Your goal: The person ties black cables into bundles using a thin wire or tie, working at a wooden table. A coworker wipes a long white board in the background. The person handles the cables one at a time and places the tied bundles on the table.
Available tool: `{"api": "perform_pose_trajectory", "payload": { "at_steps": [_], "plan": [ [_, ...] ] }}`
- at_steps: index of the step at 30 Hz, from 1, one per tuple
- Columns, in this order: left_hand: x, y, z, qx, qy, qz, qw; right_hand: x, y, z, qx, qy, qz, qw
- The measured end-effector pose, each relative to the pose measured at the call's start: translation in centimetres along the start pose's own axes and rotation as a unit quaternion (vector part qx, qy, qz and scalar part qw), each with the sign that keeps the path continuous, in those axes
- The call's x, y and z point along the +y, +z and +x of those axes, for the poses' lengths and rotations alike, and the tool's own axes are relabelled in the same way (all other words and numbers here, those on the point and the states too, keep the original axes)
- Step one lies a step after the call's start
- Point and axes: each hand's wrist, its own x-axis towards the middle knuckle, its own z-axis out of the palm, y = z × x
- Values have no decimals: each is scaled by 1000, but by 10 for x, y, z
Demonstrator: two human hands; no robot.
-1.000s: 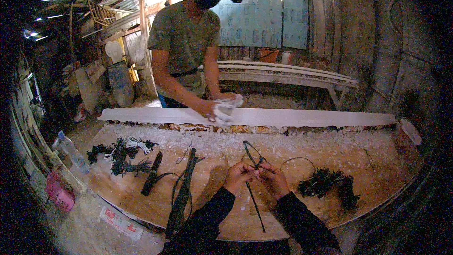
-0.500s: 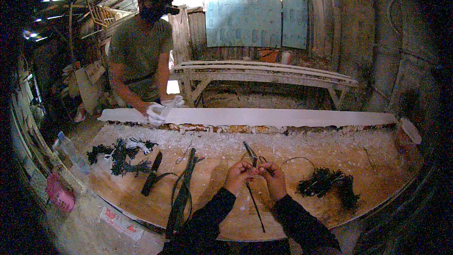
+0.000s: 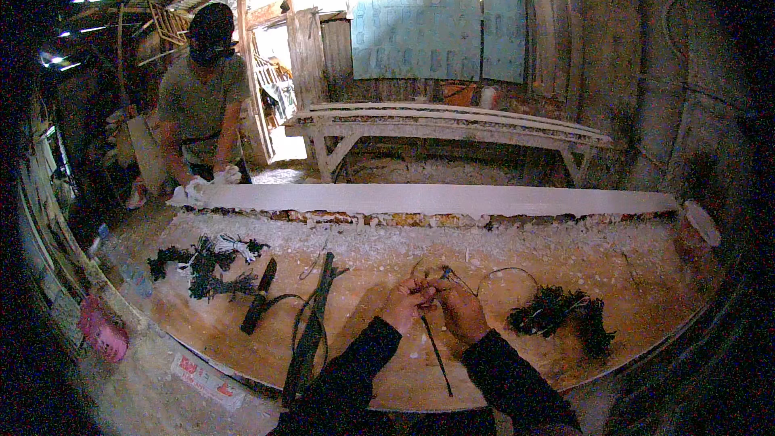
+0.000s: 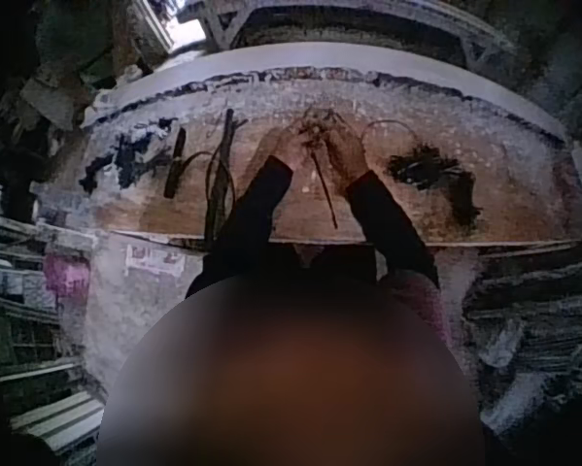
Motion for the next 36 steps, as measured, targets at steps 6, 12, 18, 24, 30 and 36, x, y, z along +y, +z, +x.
{"api": "perform_pose_trajectory", "payload": {
  "at_steps": [6, 12, 18, 24, 30, 36],
  "plan": [
    [-9, -12, 5, -16, 4, -8, 1000, -5, -5, 1, 0, 51, 60, 997],
    [-8, -17, 7, -19, -21, 5, 1000, -8, -8, 3, 11, 78, 66, 995],
    [1, -8, 0, -7, -47, 30, 998, -7, -8, 0, -39, 88, 95, 991],
    [-17, -22, 14, 16, -42, 30, 999, -6, -7, 2, -5, 27, 56, 998],
    [-10, -17, 8, 17, -44, -27, 998, -7, -5, 1, 30, 55, 36, 997],
    [11, 2, -5, -25, -19, -16, 999, -19, -9, 10, 97, 148, 154, 972]
  ]
}}
